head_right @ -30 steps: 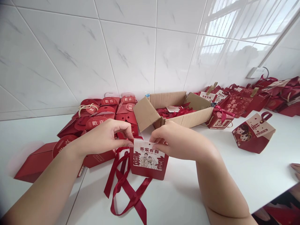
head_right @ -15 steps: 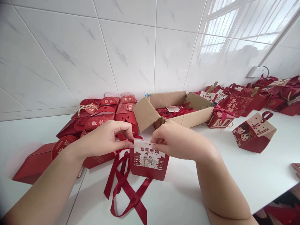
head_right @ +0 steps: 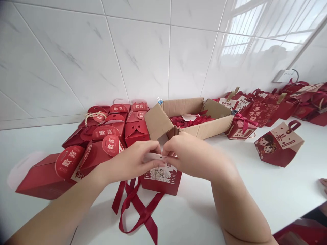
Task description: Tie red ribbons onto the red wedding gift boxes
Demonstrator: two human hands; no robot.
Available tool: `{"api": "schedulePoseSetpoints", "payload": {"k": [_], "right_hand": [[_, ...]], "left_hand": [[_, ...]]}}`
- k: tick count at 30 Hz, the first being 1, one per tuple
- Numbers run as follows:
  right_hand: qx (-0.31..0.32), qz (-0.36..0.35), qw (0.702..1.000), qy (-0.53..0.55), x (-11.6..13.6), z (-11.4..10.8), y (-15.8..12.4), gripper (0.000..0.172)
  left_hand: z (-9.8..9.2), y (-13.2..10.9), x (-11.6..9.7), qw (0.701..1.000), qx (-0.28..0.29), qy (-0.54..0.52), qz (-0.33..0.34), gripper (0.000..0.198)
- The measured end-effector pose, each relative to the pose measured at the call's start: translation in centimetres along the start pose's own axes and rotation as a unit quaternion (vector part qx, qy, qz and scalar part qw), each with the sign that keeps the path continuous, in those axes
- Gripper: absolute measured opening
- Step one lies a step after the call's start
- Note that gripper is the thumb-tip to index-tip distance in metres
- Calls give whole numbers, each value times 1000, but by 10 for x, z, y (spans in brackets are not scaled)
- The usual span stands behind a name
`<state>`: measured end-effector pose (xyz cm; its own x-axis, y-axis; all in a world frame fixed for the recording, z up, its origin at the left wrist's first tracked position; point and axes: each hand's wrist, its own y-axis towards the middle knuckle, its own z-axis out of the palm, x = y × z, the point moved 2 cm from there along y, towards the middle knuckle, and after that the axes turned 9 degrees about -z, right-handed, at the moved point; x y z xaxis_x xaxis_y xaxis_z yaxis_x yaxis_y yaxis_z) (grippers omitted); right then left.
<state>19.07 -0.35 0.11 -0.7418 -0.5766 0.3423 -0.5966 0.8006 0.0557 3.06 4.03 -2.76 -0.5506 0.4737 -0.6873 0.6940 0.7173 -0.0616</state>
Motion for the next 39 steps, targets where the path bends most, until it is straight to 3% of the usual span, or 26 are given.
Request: {"api": "schedulePoseSetpoints", "payload": {"k": [5, 9, 12, 14, 19, 24, 26, 29, 31, 33, 35, 37, 39], "right_hand": [[-2, 2, 1000, 19, -12, -13, -5, 19], [-64, 61, 996, 32, -73, -33, -16, 36], [-56, 88, 994, 8, -122, -34, -25, 45], [-44, 100, 994, -16, -140, -29, -31, 45], [-30, 65, 997, -35, -124, -23, -37, 25], [3, -7, 997, 75, -109, -16, -36, 21], [-4, -6, 995, 95, -112, -12, -34, 31], [9, 37, 998, 55, -119, -14, -20, 53], [54, 66, 996, -2, -122, -23, -2, 56], [98, 74, 992, -31, -126, -37, 24, 46], [137, 95, 986, -18, -133, -49, 54, 25], [131, 141, 981, -40, -144, -55, 83, 11], [113, 160, 979, -53, -156, -49, 109, 13]], "left_hand": [[1, -1, 4, 999, -31, 2, -34, 28], [10, -3, 17, 990, -99, -63, -82, 32], [27, -4, 32, 970, -143, -164, -108, 35], [38, -4, 40, 955, -171, -221, -96, 34], [52, -2, 47, 941, -206, -268, -20, 27], [52, 1, 50, 939, -223, -262, 15, 21], [53, 2, 51, 932, -246, -261, 53, 16], [54, 2, 52, 924, -264, -259, 97, 13], [54, 2, 52, 922, -265, -260, 106, 14], [54, 2, 51, 922, -267, -260, 107, 14], [53, 2, 51, 923, -267, -259, 103, 13], [53, 2, 52, 923, -262, -264, 98, 13], [55, 2, 54, 923, -258, -271, 94, 13]]}}
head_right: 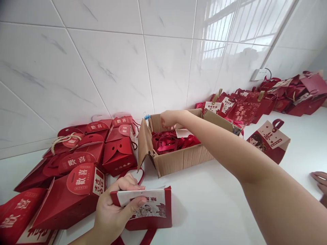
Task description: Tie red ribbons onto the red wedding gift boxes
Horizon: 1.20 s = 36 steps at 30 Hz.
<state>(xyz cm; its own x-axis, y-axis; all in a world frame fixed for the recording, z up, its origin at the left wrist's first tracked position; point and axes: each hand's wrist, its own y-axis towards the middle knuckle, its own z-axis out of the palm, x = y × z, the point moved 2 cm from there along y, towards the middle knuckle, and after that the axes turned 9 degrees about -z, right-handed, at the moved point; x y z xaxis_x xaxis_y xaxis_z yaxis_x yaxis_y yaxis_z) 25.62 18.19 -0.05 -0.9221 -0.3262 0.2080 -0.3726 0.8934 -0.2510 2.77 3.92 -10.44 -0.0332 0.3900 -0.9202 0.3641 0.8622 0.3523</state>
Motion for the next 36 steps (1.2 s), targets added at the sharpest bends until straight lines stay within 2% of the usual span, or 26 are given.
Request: {"api": "schedulePoseSetpoints", "payload": {"k": [3, 6, 8, 10, 15, 19, 26, 32, 36], "right_hand": [[-13, 28, 999, -12, -6, 19, 37, 14], [-12, 84, 996, -40, -12, 41, 59, 31], [-5, 110, 993, -50, -15, 51, 65, 33], [6, 126, 991, -51, -16, 55, 65, 29], [27, 142, 989, -25, -17, 53, 60, 24], [28, 134, 991, 9, -19, 53, 59, 28], [66, 74, 995, 26, -19, 57, 61, 22], [64, 28, 997, -21, -18, 56, 63, 19], [52, 23, 996, -75, -18, 57, 64, 17]], "left_hand": [[0, -1, 4, 1000, -4, 0, -1, 14], [0, -2, 8, 1000, -8, 5, 3, 15], [0, -2, 9, 1000, -2, 5, 0, 15], [0, -2, 9, 1000, 4, 4, -5, 15], [0, -2, 5, 1000, 6, 4, -9, 14], [0, 0, 3, 1000, 0, -2, -12, 17], [0, -1, 6, 1000, -2, 6, -12, 17], [-1, -1, 5, 1000, 0, 9, -17, 18], [0, 0, 4, 1000, 1, 11, -22, 19]]}}
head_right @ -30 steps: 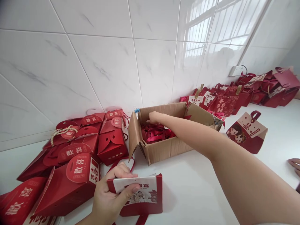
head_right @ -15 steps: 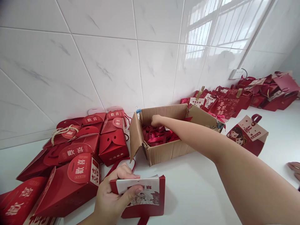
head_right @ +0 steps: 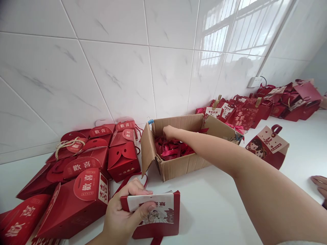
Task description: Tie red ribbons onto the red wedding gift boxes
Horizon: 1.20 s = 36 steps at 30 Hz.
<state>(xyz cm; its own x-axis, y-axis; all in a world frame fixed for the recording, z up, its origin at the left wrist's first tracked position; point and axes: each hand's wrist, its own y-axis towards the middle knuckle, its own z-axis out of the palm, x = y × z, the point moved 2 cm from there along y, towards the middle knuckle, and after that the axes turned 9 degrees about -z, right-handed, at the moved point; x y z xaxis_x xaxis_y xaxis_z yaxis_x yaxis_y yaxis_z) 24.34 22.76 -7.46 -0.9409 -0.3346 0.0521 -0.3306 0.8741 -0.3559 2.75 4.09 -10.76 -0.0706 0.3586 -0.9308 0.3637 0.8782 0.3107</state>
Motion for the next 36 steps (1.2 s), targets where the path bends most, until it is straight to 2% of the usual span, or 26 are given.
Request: {"api": "schedulePoseSetpoints", "payload": {"k": [8, 14, 22, 28, 32, 36], "right_hand": [[-7, -4, 998, -65, -1, 2, 7, 18], [-4, -1, 995, -97, 4, -1, 1, 18], [-36, -11, 996, -84, 2, -13, -11, 15], [-127, -9, 991, -42, -6, -38, -36, 9], [-213, -3, 977, -13, -12, -58, -69, 10], [-302, 3, 953, 33, -10, -66, -103, 14]], "left_hand": [[0, 1, 0, 1000, 7, 0, -9, 20], [0, 0, 1, 1000, 2, -6, -15, 22], [1, 0, -3, 999, 3, -5, -33, 26], [1, 1, -4, 999, 3, -2, -32, 29], [1, 0, -5, 999, 2, 3, -37, 30], [1, -1, -8, 999, 9, -9, -47, 30]]}}
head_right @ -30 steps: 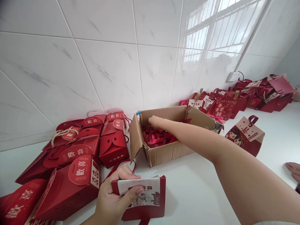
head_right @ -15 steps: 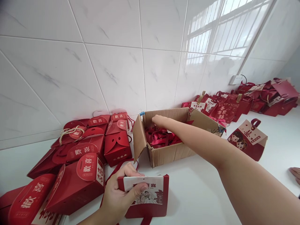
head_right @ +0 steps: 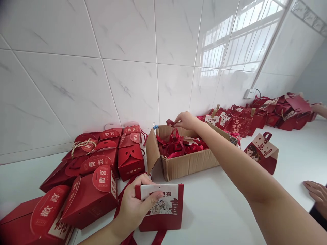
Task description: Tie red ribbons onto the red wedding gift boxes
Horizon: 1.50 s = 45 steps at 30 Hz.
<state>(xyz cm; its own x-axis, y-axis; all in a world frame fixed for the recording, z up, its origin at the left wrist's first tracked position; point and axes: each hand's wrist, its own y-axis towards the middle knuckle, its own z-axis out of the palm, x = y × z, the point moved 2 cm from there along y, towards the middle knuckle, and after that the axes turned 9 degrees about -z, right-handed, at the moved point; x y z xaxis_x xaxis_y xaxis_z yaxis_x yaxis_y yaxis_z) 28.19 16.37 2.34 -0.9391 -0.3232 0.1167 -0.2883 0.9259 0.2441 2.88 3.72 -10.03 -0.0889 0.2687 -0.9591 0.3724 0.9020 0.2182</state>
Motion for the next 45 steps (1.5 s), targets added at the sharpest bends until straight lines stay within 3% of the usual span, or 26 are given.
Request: {"api": "schedulePoseSetpoints", "payload": {"k": [7, 11, 14, 17, 20, 25, 28, 34, 41, 45], "right_hand": [[-112, 42, 987, 107, 16, -12, -37, 23], [-225, 37, 926, 302, 31, -7, -54, 26], [-270, 31, 870, 412, 42, 1, -63, 32], [-264, 37, 786, 558, 51, 10, -69, 36], [-211, 39, 707, 674, 61, 15, -74, 32], [-130, 31, 665, 735, 77, 19, -80, 27], [-133, 36, 673, 726, 84, 26, -81, 29], [-132, -12, 738, 661, 92, 40, -88, 31], [-183, -167, 793, 556, 105, 30, -126, 8], [-141, -300, 821, 465, 115, 35, -148, 5]], "left_hand": [[0, 1, -2, 999, 13, -17, -36, 33], [1, -1, -3, 999, 7, -12, -44, 33], [1, -2, -5, 999, 5, -12, -43, 35], [1, -2, -7, 999, -1, -12, -44, 35], [1, -2, -6, 999, -3, -13, -43, 34], [2, -3, -2, 999, -2, -16, -46, 33], [2, -3, -1, 998, 4, -21, -55, 33], [3, -2, -3, 998, 2, -23, -53, 34], [4, -4, -3, 999, -13, -21, -39, 32], [6, -5, -4, 999, -29, -16, -35, 33]]}}
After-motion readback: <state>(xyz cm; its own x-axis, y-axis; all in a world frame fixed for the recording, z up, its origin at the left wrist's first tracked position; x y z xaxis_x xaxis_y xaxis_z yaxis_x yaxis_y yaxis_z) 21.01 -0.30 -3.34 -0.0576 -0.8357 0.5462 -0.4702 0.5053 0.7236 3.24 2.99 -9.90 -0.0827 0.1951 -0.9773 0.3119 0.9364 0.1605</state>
